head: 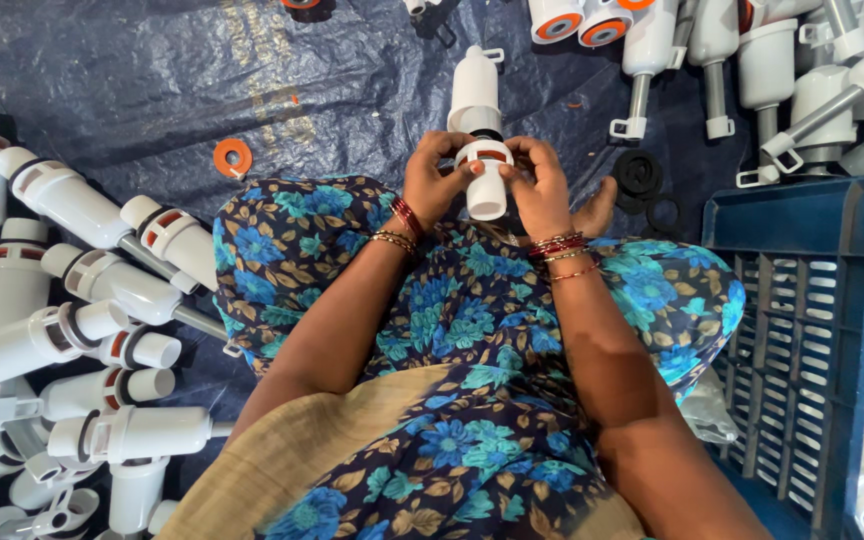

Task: The person sits on a tarp and assembles white plastic components by inserting black rubber rings and screwing white caps onto cylindrical bodies. The person handles the parts one at a time, repeating the assembly process for multiple units.

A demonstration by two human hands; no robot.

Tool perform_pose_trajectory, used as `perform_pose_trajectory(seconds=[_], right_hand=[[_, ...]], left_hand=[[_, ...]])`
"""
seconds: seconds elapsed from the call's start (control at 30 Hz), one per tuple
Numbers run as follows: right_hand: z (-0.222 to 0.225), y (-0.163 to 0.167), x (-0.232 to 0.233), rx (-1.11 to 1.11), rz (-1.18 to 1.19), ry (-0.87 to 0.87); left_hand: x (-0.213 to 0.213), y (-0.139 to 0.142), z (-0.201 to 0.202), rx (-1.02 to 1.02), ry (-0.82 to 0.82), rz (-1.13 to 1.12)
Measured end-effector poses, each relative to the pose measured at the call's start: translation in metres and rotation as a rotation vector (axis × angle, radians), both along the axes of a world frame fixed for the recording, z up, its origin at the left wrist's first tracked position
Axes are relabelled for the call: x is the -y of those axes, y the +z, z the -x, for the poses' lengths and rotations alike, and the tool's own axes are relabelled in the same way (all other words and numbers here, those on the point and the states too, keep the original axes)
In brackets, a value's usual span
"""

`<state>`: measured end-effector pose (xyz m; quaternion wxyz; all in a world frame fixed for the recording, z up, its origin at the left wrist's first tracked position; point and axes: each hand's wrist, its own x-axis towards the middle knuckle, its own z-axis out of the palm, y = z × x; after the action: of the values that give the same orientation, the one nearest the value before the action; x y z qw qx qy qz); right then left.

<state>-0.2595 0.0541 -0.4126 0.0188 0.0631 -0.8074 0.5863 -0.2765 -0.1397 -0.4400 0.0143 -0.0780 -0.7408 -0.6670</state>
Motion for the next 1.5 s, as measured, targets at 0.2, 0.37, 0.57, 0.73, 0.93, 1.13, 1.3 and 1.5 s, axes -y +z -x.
perform_pose_trajectory(seconds=[0.2,0.37,0.57,0.73,0.93,1.13,1.3,1.5], right_hand=[[0.0,0.012,0.006,-0.034,-0.23,0.079],[-0.001,0.002,0.007,-0.003,-0.259,0.038],[0.002,-0.008,-0.001,-0.013,-0.036,-0.026],[-0.002,-0.002,-0.001,-0.008,-0.211,0.034],[-0.021,0.007,0.007,0.098,-0.394,0.079],[-0.065,0.014,0.008,0.204,-0.33,0.09],[-0.071,0.021,0.008,0.077,-0.404,0.116],[-0.077,0.027,0.005,0.052,-0.41,0.176]], left_hand=[[0.0,0.009,-0.001,-0.124,0.029,0.239],[0.004,0.008,0.001,-0.063,-0.012,0.268],[0.01,-0.002,0.005,0.022,-0.031,-0.056],[0.009,-0.011,0.003,0.019,-0.08,0.074],[0.003,0.003,-0.011,-0.107,-0.198,0.409],[0.01,0.027,-0.051,-0.068,-0.315,0.395],[0.007,0.036,-0.055,-0.13,-0.326,0.442],[0.006,0.027,-0.062,-0.197,-0.349,0.449]])
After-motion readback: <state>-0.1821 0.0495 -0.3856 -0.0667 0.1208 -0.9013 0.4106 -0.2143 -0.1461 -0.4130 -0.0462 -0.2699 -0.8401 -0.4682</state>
